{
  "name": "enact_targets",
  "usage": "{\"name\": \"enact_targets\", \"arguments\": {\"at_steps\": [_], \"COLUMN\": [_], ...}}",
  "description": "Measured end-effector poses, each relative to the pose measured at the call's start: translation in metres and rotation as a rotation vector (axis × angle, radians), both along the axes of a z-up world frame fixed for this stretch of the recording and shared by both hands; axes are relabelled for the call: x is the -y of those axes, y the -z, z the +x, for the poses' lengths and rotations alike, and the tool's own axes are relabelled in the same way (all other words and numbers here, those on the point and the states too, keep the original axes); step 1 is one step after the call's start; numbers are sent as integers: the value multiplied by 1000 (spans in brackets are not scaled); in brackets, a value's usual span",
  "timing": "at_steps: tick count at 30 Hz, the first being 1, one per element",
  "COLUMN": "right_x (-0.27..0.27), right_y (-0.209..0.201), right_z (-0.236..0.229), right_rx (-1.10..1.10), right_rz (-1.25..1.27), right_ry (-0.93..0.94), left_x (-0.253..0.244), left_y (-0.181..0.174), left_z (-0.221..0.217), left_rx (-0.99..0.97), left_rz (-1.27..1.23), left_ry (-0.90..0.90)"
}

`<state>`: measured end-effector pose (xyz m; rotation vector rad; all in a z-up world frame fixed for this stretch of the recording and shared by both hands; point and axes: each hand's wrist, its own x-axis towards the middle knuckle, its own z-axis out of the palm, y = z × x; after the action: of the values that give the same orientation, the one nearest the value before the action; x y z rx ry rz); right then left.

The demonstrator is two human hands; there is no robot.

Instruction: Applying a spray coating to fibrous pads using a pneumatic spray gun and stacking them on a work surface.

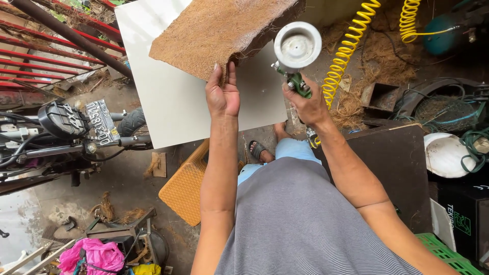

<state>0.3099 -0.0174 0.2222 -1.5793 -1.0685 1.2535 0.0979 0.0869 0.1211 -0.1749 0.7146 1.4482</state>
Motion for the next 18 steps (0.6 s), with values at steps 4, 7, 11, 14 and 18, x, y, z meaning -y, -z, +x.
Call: {"name": "enact_targets", "arguments": {"at_steps": [4,7,11,14,18], "right_x": [-2,-4,-11,-20,-36], "right_y": [-7,6,23,25,39], "right_z": [4,10,21,38,65], "right_rx": [-50,15,25,0,11], "right_rz": [-19,-31,-23,-68,-65], "right_ry": [33,-8,60,101,214], "left_x": [3,3,5,7,13], "left_y": [-2,-1,6,10,16], "left_z": [-3,-6,-17,-27,-39], "left_rx": [-1,-4,-23,7,7], "left_rz": [-7,-8,-10,-30,-61], "left_ry": [-1,0,8,-9,-20]}}
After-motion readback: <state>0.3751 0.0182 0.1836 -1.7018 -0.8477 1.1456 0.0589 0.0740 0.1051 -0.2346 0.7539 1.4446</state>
